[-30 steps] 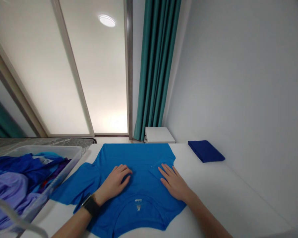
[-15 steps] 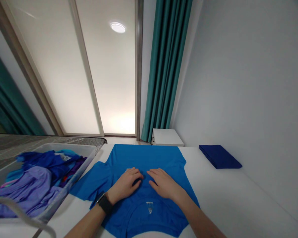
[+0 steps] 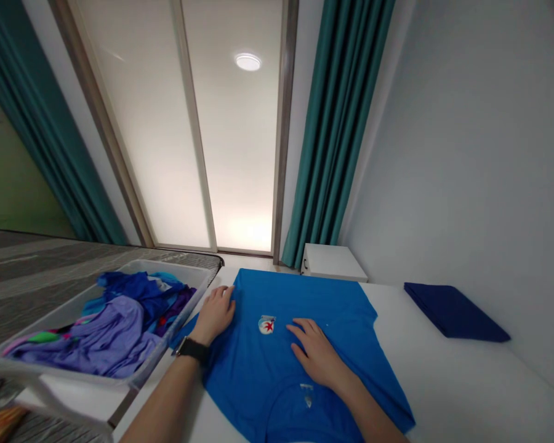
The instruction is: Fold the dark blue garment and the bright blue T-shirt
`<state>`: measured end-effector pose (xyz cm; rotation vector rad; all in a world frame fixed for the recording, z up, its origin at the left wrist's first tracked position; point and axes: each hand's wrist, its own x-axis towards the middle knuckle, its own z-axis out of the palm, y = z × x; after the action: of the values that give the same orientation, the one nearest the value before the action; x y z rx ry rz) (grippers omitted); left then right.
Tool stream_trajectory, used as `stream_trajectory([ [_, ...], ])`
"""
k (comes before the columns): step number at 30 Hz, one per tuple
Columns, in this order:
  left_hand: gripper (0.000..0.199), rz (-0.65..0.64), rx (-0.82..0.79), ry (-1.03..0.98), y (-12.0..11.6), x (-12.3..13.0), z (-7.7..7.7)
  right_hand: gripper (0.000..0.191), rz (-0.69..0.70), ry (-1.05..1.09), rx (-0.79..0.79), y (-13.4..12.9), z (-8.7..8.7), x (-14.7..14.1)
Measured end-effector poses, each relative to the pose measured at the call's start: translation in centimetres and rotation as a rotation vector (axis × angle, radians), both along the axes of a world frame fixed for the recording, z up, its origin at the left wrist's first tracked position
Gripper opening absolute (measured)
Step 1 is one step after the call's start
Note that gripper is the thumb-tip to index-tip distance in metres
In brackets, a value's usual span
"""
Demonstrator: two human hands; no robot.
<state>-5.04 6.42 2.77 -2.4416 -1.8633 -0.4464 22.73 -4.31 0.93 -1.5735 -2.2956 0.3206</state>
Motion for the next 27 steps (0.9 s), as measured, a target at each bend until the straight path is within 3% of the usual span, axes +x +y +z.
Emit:
stream_trajectory([
  [3,0.039,0.103,-0.058,0.070,0.4,-1.1,-0.5,0.043,0.001,0.004,-0.010,0.1,-0.2,0.3],
  [8,0.037,0.042,-0.108,0.080,0.4,-1.4,-0.1,0.043,0.009,0.007,-0.018,0.3,-0.5,0.3],
  [15,0.041,0.068,-0.121,0.120,0.6,-2.7,-0.1,0.044,0.014,-0.019,0.000,0.3,-0.9,0.4],
  [20,0.047,0.021,-0.121,0.072,0.8,-2.8,-0.7,0.043,0.001,-0.116,0.017,0.4,0.2,-0.4],
  [23,0.050,-0.055,-0.077,-0.028,0.3,-3.2,-1.2,0.038,0.049,-0.160,0.047,1.2,1.8,-2.0],
  [27,0.051,-0.317,0.046,-0.346,-1.9,-4.1,-0.9,0.030,0.224,-0.137,0.045,3.1,3.5,-6.1],
])
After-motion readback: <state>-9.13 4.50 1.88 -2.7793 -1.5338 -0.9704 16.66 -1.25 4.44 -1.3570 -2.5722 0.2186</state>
